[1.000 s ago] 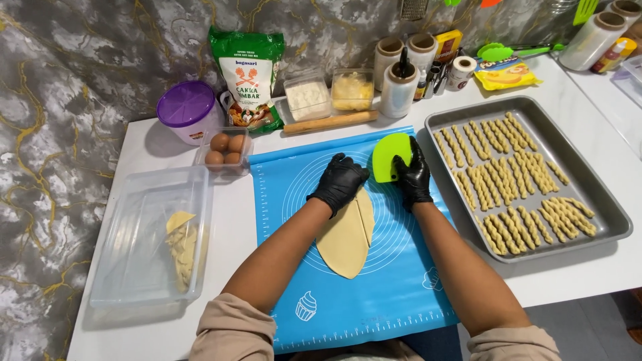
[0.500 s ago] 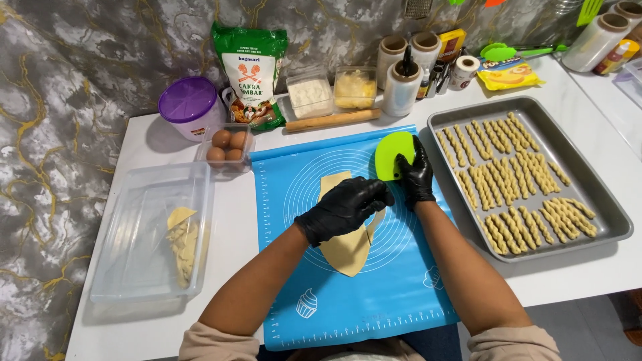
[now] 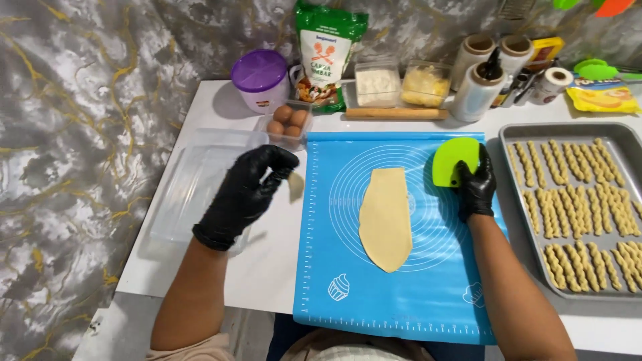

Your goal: Rolling out a piece of dough on a silicone mat using a rolling pin and then cutting it with a plastic scraper.

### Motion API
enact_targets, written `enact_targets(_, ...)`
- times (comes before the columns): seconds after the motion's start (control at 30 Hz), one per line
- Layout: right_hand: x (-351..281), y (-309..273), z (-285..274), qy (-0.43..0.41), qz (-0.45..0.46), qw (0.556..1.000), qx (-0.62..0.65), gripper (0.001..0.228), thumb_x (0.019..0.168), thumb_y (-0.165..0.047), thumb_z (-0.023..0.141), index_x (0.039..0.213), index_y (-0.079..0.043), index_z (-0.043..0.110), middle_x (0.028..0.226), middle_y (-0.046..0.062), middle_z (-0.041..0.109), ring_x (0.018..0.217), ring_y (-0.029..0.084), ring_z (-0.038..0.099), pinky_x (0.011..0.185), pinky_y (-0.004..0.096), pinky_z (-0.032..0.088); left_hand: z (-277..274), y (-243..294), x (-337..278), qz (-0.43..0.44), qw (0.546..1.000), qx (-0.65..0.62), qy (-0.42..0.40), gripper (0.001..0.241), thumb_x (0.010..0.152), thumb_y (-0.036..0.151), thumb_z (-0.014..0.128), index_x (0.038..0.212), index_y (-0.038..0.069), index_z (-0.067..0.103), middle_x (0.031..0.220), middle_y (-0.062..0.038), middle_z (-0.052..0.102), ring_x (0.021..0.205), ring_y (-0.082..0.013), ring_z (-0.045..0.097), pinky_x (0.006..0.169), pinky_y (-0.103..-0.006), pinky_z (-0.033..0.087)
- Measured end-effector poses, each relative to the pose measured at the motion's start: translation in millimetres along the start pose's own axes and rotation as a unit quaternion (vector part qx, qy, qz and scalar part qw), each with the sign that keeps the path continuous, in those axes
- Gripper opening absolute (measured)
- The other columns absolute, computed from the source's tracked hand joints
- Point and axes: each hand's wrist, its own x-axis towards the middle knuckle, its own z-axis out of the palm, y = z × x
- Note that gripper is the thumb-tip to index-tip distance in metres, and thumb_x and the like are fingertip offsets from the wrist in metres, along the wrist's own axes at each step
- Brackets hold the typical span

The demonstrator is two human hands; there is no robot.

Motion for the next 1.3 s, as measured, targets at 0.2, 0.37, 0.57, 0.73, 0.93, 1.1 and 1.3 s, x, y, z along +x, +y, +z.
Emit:
enact_targets(0.2,17,15,-5,-0.014,-0.029,0.998,-0.052,0.052,0.102,-0.017,0.074,0.149,-0.01,0.05,0.128,0.019,0.064,0.115,0.037,0.063,0.093,0.051,0.054,-53,-74,-37,-0.125,0.977,0.159,0.071,0.011,0.106,0.023,0.064,0.114,0.02,0.07,0.096,-0.007,0.073,0.097,-0.0308,0.071,0.09,-0.0435,0.053)
enact_targets(0.37,4,-3,-1,-0.01,-0.032,0.998,-0.048,0.051,0.102,-0.017,0.075,0.147,-0.011,0.052,0.123,0.016,0.066,0.111,0.034,0.065,0.091,0.049,0.056,-52,-163,-78,-0.227,0.931,0.285,0.025,0.01,0.103,0.025,0.064,0.112,0.025,0.069,0.093,-0.006,0.074,0.094,-0.0321,0.071,0.088,-0.0455,0.056)
enact_targets(0.57,4,0,-2,-0.005,-0.042,0.996,-0.077,0.051,0.102,-0.017,0.075,0.147,-0.007,0.052,0.124,0.021,0.066,0.112,0.038,0.065,0.089,0.051,0.056,-31,-229,-112,-0.194,0.883,0.425,-0.044,0.014,0.103,0.031,0.057,0.112,0.03,0.068,0.094,0.0,0.075,0.092,-0.024,0.073,0.101,-0.0391,0.051)
enact_targets(0.73,6,3,1,-0.001,-0.038,0.997,-0.07,0.053,0.1,-0.018,0.076,0.147,-0.01,0.053,0.124,0.018,0.066,0.11,0.035,0.066,0.089,0.049,0.057,-10,-187,-87,-0.13,0.836,0.533,-0.014,0.027,0.101,0.033,0.058,0.128,0.037,0.062,0.109,0.007,0.073,0.099,-0.0147,0.07,0.109,-0.0373,0.043)
enact_targets(0.93,20,19,-4,-0.006,-0.028,0.995,-0.1,0.054,0.101,-0.019,0.073,0.15,-0.013,0.05,0.126,0.02,0.066,0.109,0.038,0.066,0.089,0.05,0.057,53,-68,-16,-0.065,0.944,0.319,-0.059,0.029,0.098,0.022,0.055,0.125,0.029,0.064,0.102,-0.002,0.075,0.093,-0.0255,0.072,0.094,-0.043,0.051)
enact_targets(1.1,11,-5,4,-0.019,-0.004,0.99,-0.14,0.057,0.099,-0.025,0.074,0.149,-0.012,0.05,0.129,0.021,0.065,0.114,0.039,0.065,0.092,0.052,0.056,140,-70,2,0.026,0.983,0.143,-0.113,0.033,0.097,0.018,0.055,0.128,0.017,0.063,0.11,-0.009,0.076,0.097,-0.0319,0.073,0.091,-0.0449,0.056)
enact_targets(1.3,21,-10,8,-0.044,0.069,0.983,-0.167,0.06,0.098,-0.025,0.07,0.153,-0.014,0.047,0.128,0.026,0.063,0.095,0.04,0.07,0.067,0.042,0.062,229,-139,-25,-0.006,0.971,0.212,-0.112,0.055,0.103,0.036,0.048,0.154,0.017,0.042,0.147,-0.012,0.057,0.138,-0.0339,0.052,0.113,-0.0538,0.038)
